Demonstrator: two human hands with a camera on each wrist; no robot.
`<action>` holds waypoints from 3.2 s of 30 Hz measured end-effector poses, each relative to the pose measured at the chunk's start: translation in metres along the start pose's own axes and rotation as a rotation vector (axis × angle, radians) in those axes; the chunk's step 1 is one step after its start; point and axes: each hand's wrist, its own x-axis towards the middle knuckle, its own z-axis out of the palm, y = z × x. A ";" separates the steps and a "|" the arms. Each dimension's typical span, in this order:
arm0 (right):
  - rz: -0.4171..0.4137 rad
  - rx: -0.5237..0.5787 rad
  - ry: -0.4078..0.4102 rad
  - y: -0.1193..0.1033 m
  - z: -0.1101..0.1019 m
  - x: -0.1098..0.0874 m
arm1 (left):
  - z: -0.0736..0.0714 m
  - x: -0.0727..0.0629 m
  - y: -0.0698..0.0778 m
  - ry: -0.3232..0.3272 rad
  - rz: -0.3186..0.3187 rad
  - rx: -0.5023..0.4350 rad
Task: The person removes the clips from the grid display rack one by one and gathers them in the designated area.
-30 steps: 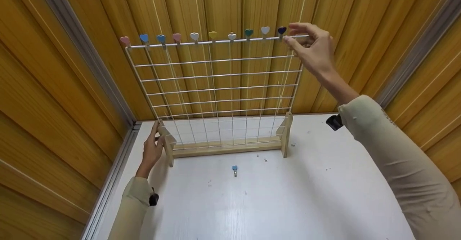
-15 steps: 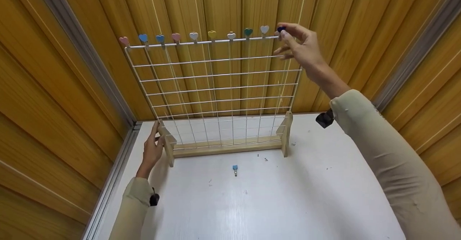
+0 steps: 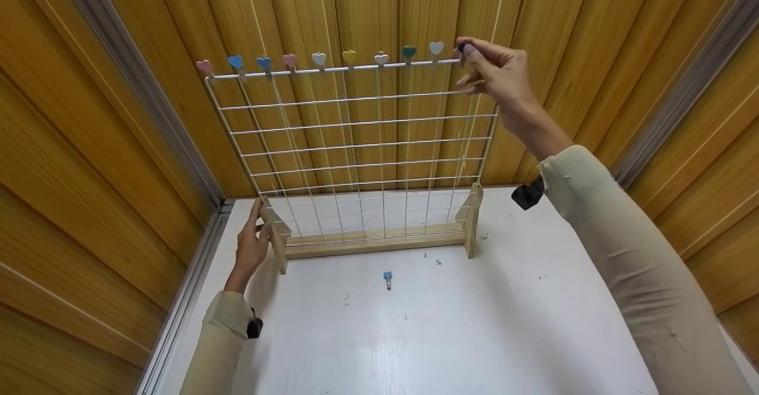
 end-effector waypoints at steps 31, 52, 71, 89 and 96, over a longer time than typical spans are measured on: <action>0.014 0.189 0.203 -0.001 0.008 -0.010 | 0.001 0.000 -0.001 -0.033 -0.004 0.007; -0.068 -0.021 0.108 0.022 -0.006 -0.037 | 0.000 0.006 -0.005 -0.028 -0.015 0.048; 0.137 -0.116 -0.066 0.066 -0.013 -0.067 | -0.003 0.005 -0.004 -0.031 -0.038 0.044; 0.330 -0.288 -0.208 0.131 -0.015 -0.101 | 0.000 0.004 -0.002 -0.026 -0.012 0.039; 0.394 -0.311 -0.228 0.157 -0.011 -0.116 | 0.001 0.004 0.001 -0.031 -0.012 0.017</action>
